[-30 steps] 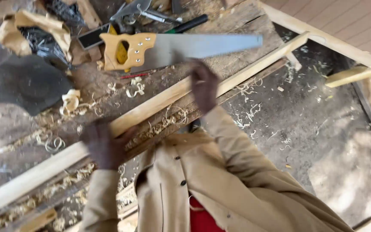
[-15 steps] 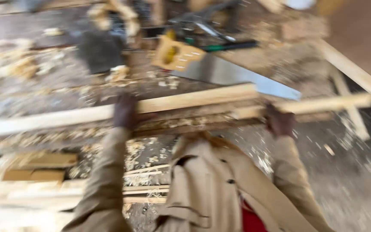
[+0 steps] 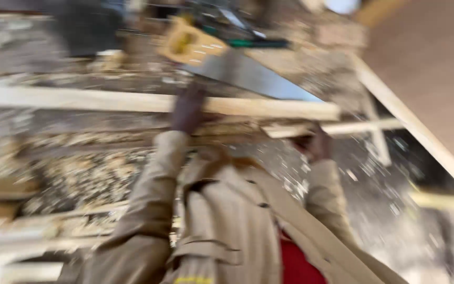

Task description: Measuring, sawing, hammering, and applying glue to wooden beams for furniture construction.

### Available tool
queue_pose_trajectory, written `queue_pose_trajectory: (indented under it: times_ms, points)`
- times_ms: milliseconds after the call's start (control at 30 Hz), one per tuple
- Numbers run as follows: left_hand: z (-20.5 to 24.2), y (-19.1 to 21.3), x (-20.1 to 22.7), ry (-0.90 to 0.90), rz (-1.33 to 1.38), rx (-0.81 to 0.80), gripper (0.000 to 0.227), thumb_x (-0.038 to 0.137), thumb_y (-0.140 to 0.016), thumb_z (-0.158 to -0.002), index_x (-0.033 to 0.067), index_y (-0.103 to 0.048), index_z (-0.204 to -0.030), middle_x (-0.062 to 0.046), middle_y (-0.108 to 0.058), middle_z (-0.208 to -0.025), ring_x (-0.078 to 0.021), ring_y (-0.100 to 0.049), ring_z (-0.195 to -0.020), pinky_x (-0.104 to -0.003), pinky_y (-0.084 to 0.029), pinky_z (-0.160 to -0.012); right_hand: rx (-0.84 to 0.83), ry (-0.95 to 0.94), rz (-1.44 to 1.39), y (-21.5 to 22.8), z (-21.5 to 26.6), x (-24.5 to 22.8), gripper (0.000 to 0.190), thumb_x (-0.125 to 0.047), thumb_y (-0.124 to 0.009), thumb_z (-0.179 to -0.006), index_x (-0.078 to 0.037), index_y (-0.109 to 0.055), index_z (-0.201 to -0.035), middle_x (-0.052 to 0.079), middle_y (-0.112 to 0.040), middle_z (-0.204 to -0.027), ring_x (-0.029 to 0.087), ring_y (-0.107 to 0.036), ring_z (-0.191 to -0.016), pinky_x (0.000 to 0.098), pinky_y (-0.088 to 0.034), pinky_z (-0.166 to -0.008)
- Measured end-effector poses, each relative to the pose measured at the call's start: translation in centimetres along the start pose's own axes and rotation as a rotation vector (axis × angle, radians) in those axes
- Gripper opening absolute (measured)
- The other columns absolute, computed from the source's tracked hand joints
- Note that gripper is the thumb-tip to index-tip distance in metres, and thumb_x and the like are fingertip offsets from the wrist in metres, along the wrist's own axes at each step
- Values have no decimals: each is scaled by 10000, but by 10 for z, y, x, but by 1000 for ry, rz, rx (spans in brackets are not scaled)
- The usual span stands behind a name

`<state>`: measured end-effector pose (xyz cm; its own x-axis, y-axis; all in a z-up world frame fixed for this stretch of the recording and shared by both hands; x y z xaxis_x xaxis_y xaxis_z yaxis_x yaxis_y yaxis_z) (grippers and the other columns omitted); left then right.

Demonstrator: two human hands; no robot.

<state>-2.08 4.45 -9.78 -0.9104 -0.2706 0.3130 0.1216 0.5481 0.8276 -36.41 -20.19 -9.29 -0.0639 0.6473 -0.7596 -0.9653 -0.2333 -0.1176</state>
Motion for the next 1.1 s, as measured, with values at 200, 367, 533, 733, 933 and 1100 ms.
queue_pose_trajectory:
  times_ms: [200, 367, 533, 733, 933, 1100]
  points:
    - [-15, 50, 34, -46, -89, 12, 906, 732, -854, -598, 25, -681, -1139, -151, -598, -1175, -347, -565, -1115, -491, -458, -975, -97, 324, -646, 54, 18, 18, 341, -116, -602, -811, -2, -532, -1124, 172, -622, -1092, 346, -658, -1033, 523, -630, -962]
    - [-12, 58, 44, 76, -74, -63, 772, 673, -905, -700, 74, -692, -1138, -125, -600, -1206, -334, -544, -1134, -483, -448, -1022, -215, 228, -385, 99, 34, 10, 395, -210, -608, -941, 107, -613, -1177, 225, -650, -987, 330, -651, -832, 469, -583, -739]
    - [2, 52, 51, 121, -33, 70, 661, 577, -922, -737, 93, -712, -1135, -96, -631, -1212, -312, -555, -1160, -492, -443, -1045, 195, 667, 324, 60, 114, -32, 591, -61, -607, -804, 72, -550, -1377, 177, -675, -1105, 225, -692, -952, 394, -656, -826]
    - [8, 47, 107, 342, 600, 42, 317, 428, -802, -1011, 137, -725, -1107, -59, -726, -1160, -200, -698, -1104, -402, -601, -983, 50, 1028, 908, -4, 147, -44, 612, -24, -687, -836, 7, -568, -1436, 185, -743, -1159, 202, -726, -730, 331, -641, -622]
    - [-3, 69, 148, 508, 1573, -28, 608, 345, -758, -883, 126, -434, -1349, -61, -656, -1062, -164, -687, -993, -338, -655, -832, -380, 1378, 1089, -91, 177, -42, 669, -200, -791, -779, -47, -583, -1396, 171, -685, -1074, 335, -680, -884, 455, -589, -797]
    - [65, 72, 81, 798, 1290, 446, 271, 209, -720, -1084, -6, -629, -1221, -75, -619, -970, -174, -618, -869, -390, -607, -773, -502, 1090, 942, -86, 127, -33, 419, -245, -806, -902, -58, -672, -1251, 117, -714, -958, 259, -699, -829, 383, -591, -762]
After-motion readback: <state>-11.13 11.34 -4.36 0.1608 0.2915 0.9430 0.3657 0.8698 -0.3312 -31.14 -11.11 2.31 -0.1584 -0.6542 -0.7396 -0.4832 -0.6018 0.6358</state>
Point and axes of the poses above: each hand's wrist, its own z-axis away from the middle knuckle, its own y-axis out of the back of the hand, x = y × z, the point moved 3 cm from there along -z, towards the middle knuckle
